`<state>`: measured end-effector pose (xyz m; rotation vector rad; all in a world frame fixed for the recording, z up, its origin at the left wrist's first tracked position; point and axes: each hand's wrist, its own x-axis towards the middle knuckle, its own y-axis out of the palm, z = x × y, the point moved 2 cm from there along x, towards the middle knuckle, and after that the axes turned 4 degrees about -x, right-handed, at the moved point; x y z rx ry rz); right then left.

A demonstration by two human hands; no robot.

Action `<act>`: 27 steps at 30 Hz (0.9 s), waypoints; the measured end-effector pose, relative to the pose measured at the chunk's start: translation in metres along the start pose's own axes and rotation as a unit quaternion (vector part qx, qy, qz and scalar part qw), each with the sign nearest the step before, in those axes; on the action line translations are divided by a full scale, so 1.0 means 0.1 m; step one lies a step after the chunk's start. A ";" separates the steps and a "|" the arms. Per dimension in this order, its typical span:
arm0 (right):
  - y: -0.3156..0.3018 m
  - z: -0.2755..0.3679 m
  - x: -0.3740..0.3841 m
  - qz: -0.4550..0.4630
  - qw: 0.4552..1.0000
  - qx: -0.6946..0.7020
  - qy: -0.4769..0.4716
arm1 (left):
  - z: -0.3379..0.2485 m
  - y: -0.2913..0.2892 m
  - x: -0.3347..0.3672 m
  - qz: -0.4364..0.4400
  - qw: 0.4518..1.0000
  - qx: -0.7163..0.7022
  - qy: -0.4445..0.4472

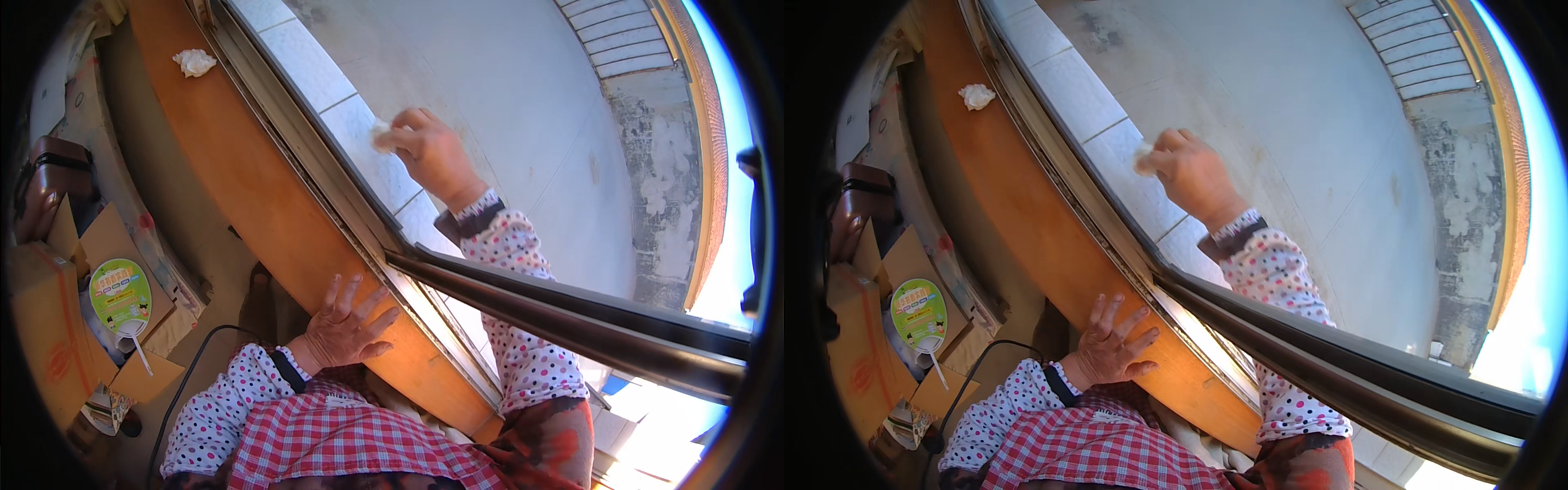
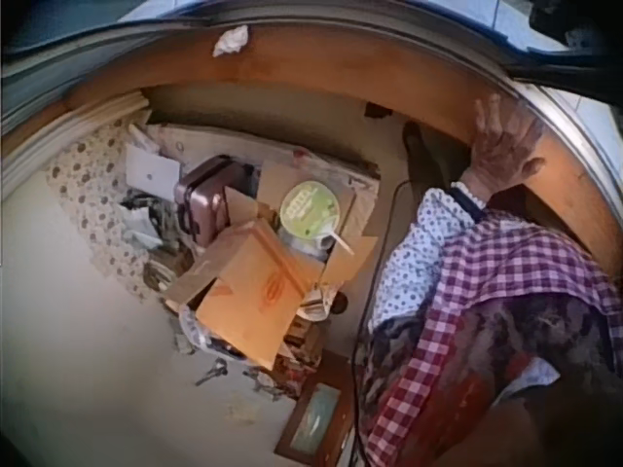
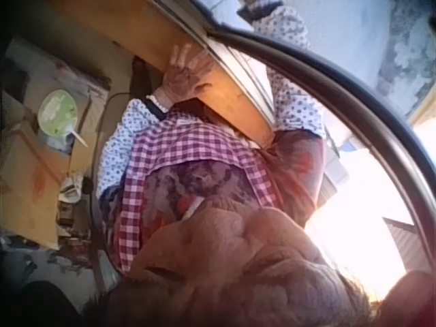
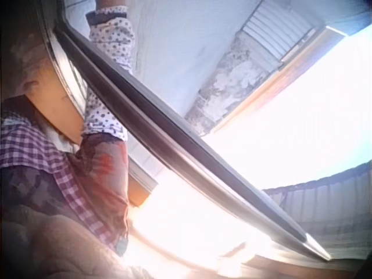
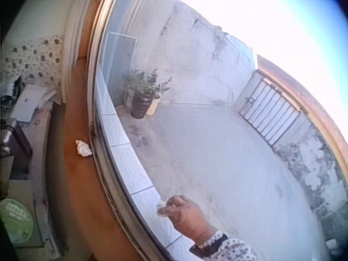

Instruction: The person repeatedly wipes a tiled window sill with a small white cloth, moving along the sill and occasionally refolding the cloth. The person also wipes the wooden window frame and the metal track. The task is performed by hand with a cloth.

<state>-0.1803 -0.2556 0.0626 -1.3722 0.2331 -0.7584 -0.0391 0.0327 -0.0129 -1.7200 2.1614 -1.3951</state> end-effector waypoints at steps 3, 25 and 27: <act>0.32 0.07 0.02 0.017 0.999 0.029 -0.023 | 0.00 0.00 -0.01 -0.008 1.000 -0.006 0.003; -1.11 0.69 -3.15 -0.244 0.715 0.370 0.540 | -0.10 -0.14 0.15 -0.007 0.999 0.020 0.027; -1.07 1.13 -3.14 -0.264 0.699 0.411 0.523 | -0.11 -0.17 0.13 -0.002 1.000 0.001 0.025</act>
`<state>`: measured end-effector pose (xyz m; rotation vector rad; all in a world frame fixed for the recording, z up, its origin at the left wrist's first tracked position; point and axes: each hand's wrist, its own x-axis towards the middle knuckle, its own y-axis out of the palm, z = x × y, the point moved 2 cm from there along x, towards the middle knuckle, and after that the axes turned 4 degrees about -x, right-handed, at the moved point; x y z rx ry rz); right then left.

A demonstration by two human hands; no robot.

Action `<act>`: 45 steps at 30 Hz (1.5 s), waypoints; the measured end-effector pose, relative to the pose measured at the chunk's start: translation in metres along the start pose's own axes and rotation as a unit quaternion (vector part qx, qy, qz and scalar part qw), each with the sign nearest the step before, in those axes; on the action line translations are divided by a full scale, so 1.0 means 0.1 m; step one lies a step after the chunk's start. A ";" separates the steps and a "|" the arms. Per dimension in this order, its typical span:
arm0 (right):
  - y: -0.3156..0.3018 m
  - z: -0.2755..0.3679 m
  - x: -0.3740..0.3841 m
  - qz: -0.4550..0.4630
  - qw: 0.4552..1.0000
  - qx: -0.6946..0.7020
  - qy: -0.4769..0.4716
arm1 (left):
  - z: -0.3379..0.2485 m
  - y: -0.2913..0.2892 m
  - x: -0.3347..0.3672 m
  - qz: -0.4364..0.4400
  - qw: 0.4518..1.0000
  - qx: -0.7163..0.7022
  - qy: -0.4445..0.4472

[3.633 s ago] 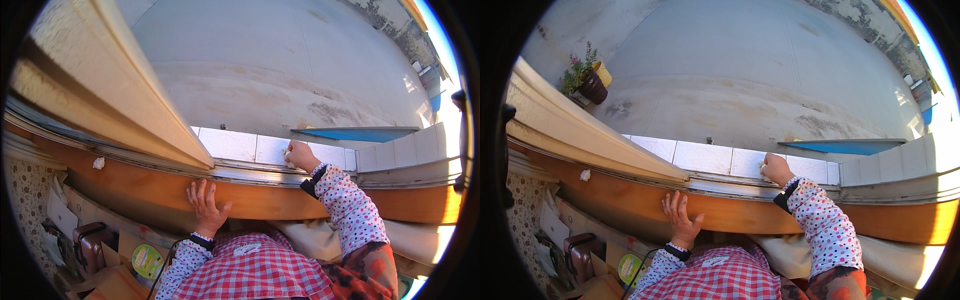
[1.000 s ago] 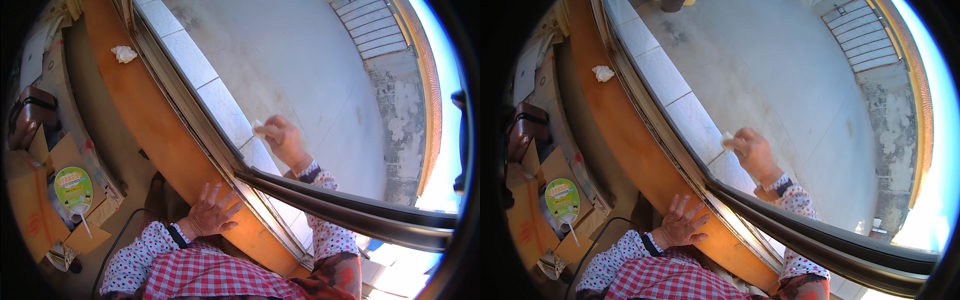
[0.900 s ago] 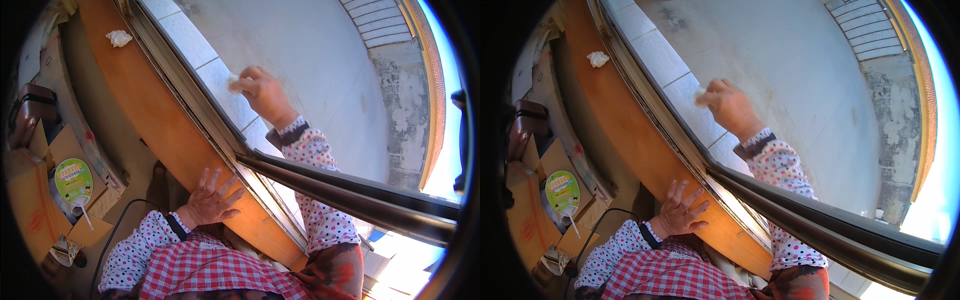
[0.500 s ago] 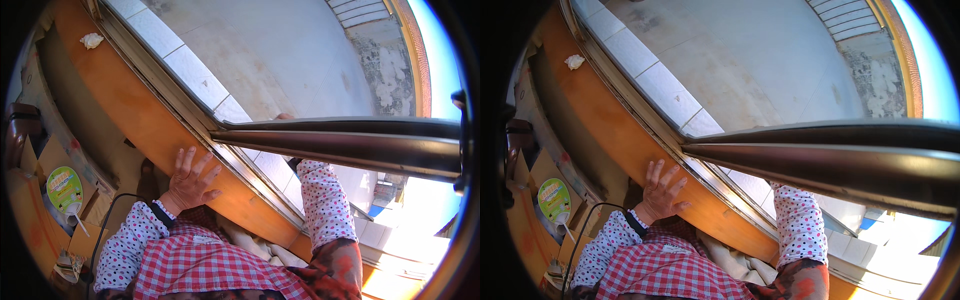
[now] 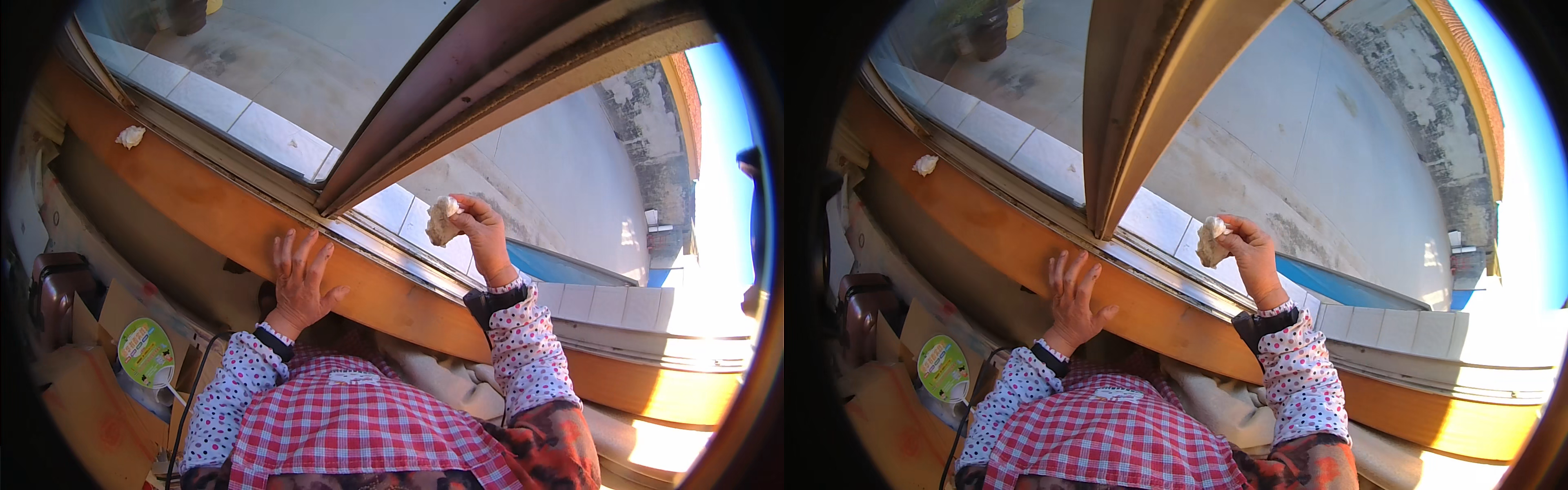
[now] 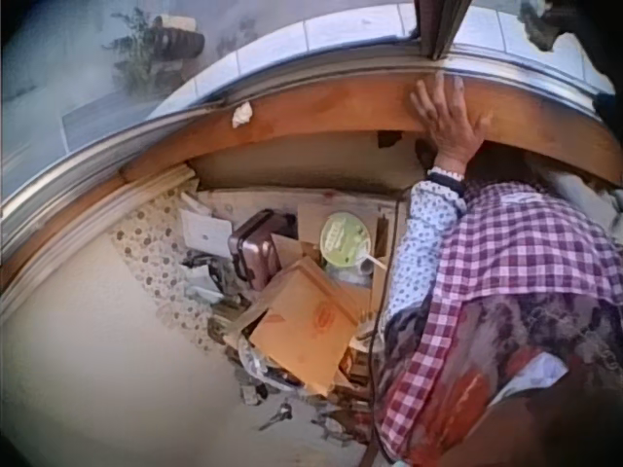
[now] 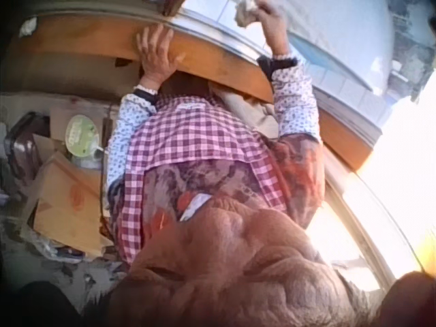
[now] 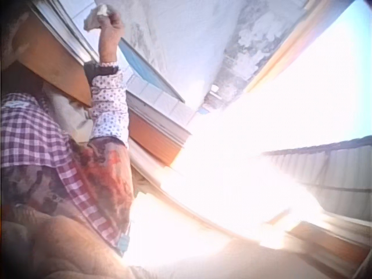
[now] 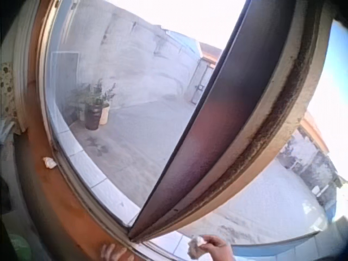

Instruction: The person repeatedly wipes a tiled window sill with a small white cloth, moving along the sill and occasionally refolding the cloth. The person also wipes the wooden window frame and the metal track. The task is performed by hand with a cloth.

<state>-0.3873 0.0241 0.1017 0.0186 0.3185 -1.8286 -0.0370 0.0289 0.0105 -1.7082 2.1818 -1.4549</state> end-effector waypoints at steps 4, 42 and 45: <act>0.17 -0.13 -0.57 -0.059 0.997 -0.020 0.044 | 0.03 -0.15 -0.02 0.004 0.999 -0.047 -0.012; 2.64 0.23 -0.40 -0.181 0.798 -0.524 -0.235 | 1.00 -1.26 -0.32 -0.011 0.990 -0.073 -0.116; 2.90 0.41 -0.37 -0.178 0.818 -0.473 -0.276 | 1.02 -1.32 -0.32 -0.023 0.989 -0.081 -0.125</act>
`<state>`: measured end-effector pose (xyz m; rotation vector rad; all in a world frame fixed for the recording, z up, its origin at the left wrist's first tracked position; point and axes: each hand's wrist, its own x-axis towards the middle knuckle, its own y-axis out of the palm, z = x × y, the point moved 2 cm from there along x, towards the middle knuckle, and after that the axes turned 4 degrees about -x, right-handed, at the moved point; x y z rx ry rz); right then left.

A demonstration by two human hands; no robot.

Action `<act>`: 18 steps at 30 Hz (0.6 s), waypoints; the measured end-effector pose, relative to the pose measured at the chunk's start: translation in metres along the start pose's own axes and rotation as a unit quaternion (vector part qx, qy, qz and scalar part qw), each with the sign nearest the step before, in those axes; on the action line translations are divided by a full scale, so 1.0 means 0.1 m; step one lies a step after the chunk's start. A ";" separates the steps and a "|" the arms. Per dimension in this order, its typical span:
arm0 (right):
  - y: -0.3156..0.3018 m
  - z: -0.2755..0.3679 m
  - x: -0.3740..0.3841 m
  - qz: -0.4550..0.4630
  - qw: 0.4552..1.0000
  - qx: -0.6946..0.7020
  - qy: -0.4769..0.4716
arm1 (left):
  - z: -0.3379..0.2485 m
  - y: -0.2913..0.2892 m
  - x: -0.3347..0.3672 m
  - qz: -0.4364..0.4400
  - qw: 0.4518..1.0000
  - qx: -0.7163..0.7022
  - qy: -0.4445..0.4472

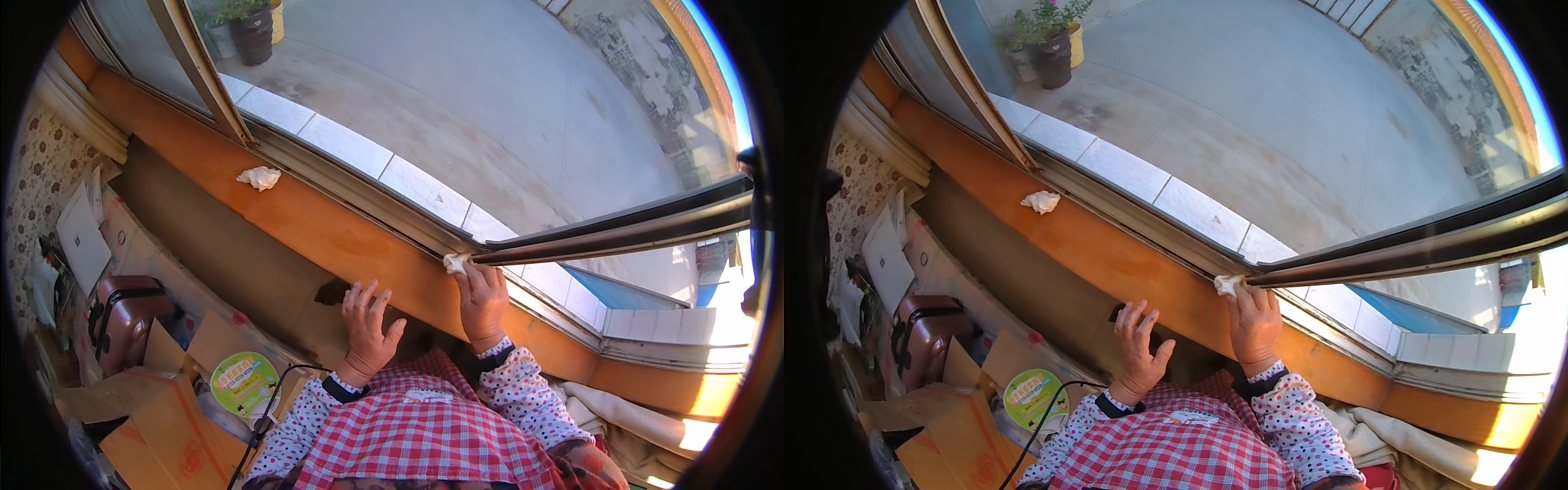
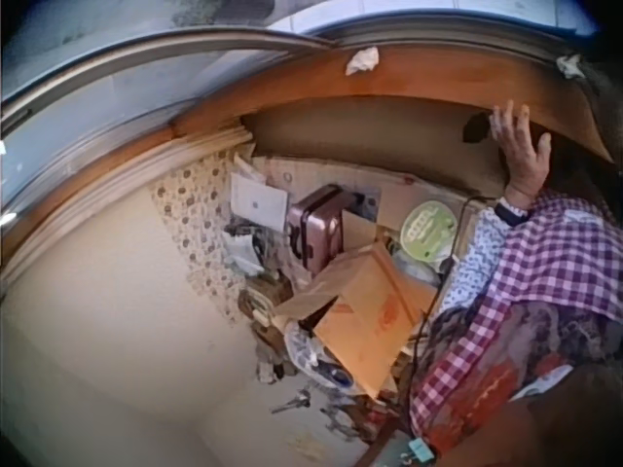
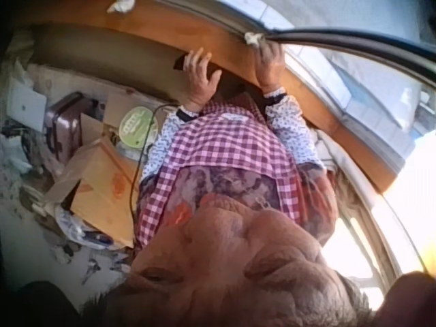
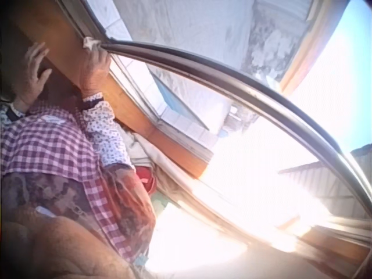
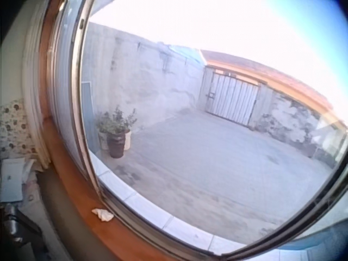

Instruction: The person repeatedly wipes a tiled window sill with a small white cloth, moving along the sill and occasionally refolding the cloth. The person also wipes the wooden window frame and the metal track. The task is performed by hand with a cloth.

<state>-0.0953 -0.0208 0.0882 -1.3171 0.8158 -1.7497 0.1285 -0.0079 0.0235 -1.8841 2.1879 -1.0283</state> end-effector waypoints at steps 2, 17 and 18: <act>0.18 0.21 0.17 -0.020 0.999 0.020 -0.028 | 0.03 -0.03 0.01 -0.003 1.000 -0.012 -0.009; 0.95 0.36 0.34 0.119 0.990 -0.030 -0.075 | 0.00 -0.05 -0.15 0.076 0.995 -0.013 -0.065; 0.86 0.26 0.25 0.113 0.991 -0.021 -0.070 | -0.01 -0.02 -0.14 0.079 0.996 -0.010 -0.051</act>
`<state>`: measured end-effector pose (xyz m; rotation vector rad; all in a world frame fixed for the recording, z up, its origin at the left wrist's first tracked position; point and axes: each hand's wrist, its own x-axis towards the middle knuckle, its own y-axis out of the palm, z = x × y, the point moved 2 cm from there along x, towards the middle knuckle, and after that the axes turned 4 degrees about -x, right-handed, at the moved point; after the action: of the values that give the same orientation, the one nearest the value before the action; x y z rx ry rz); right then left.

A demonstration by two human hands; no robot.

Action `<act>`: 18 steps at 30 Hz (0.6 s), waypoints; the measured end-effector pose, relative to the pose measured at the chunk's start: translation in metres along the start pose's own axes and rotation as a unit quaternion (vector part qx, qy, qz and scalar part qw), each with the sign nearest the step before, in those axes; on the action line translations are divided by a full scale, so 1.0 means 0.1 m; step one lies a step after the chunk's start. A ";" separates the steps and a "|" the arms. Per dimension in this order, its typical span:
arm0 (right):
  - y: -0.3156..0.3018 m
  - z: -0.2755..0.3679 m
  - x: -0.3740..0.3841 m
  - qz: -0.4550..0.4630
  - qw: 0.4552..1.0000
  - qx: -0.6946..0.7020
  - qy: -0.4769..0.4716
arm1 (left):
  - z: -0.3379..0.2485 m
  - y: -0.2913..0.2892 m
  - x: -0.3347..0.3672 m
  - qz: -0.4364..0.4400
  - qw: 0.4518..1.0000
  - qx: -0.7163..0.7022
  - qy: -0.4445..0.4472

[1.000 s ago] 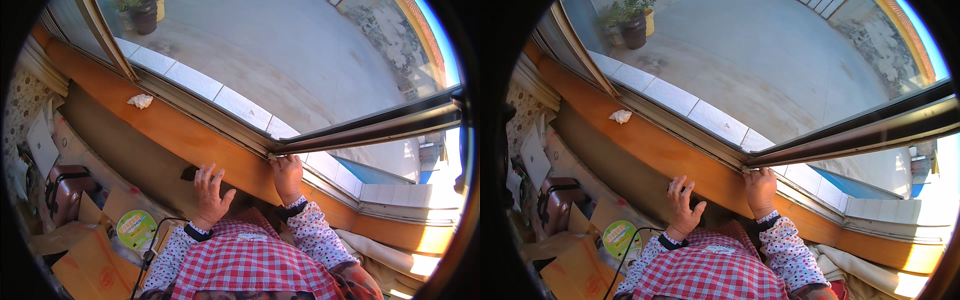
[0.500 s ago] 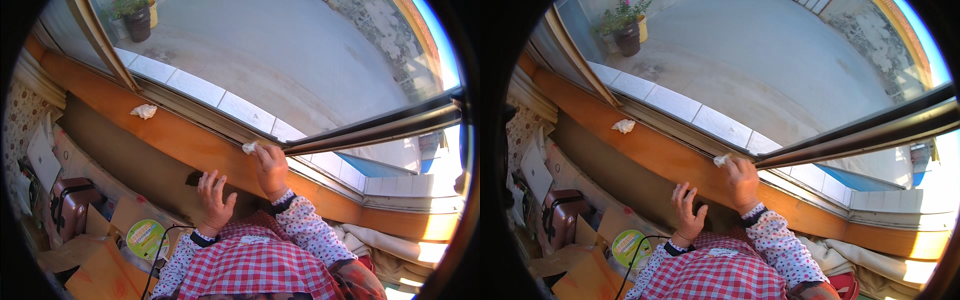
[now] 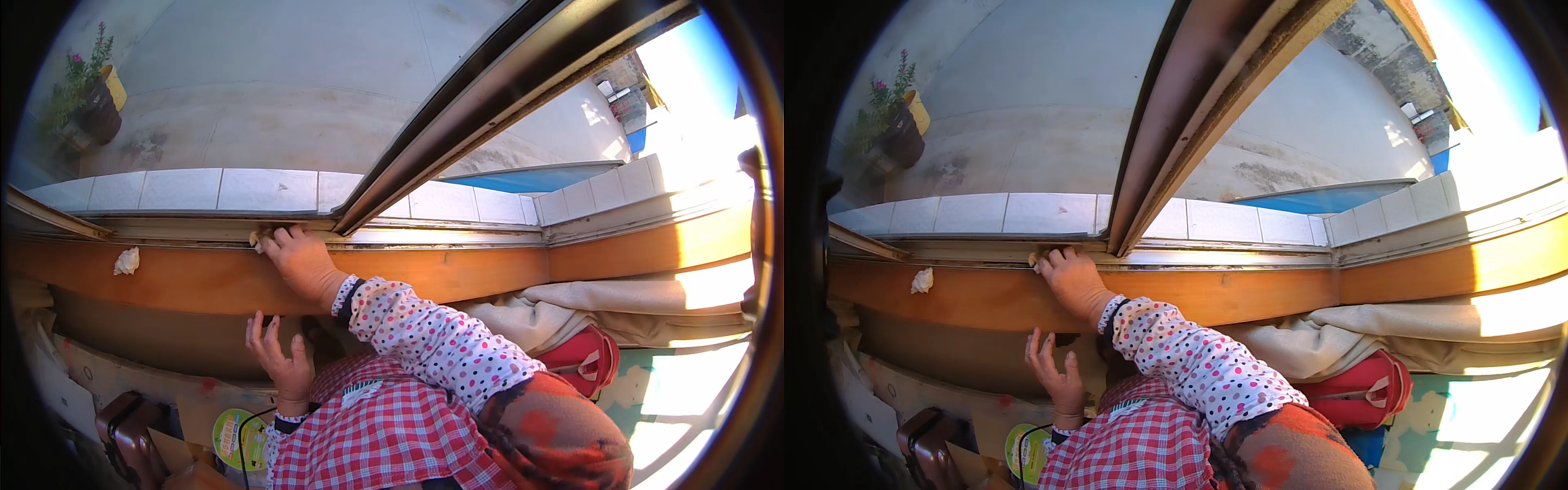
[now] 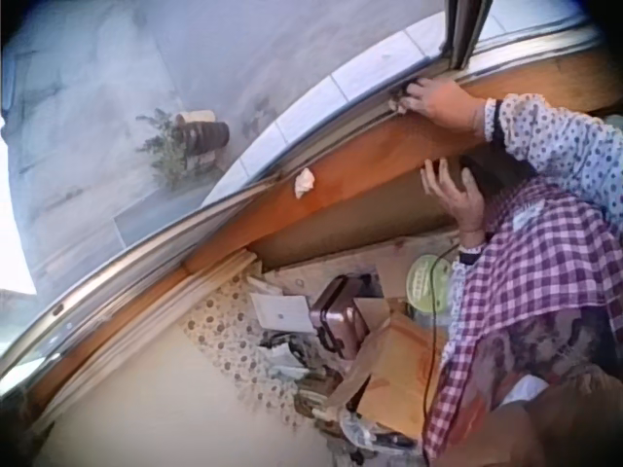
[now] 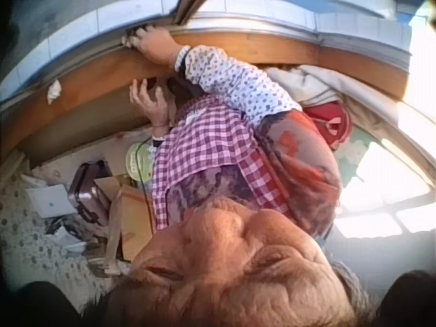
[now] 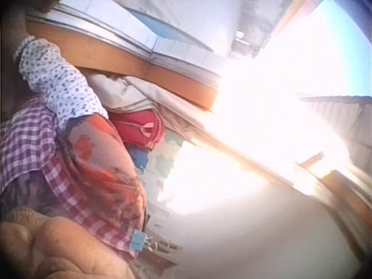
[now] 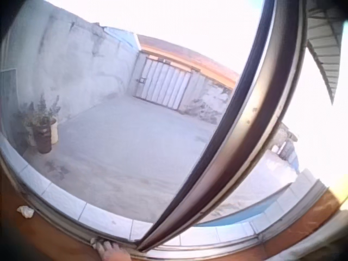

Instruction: The person repeatedly wipes a tiled window sill with a small white cloth, moving along the sill and occasionally refolding the cloth. The person also wipes the wooden window frame and the metal track. The task is performed by hand with a cloth.

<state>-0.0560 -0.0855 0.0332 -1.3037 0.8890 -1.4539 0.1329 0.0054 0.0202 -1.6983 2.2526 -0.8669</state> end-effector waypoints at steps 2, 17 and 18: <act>-0.10 -0.17 -0.17 0.019 0.999 -0.033 -0.004 | -0.05 0.07 0.01 0.009 1.000 0.004 0.013; -0.54 -1.11 -1.01 0.028 0.986 -0.138 -0.089 | -0.68 0.46 0.19 -0.052 0.992 0.073 0.089; -0.59 -1.21 -1.08 0.043 0.986 -0.139 -0.079 | -0.71 0.46 0.22 -0.051 0.991 0.075 0.096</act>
<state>-0.1885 0.0250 0.0377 -1.5419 1.0547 -1.1700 0.0539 0.0173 0.0563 -1.7392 2.1669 -1.2402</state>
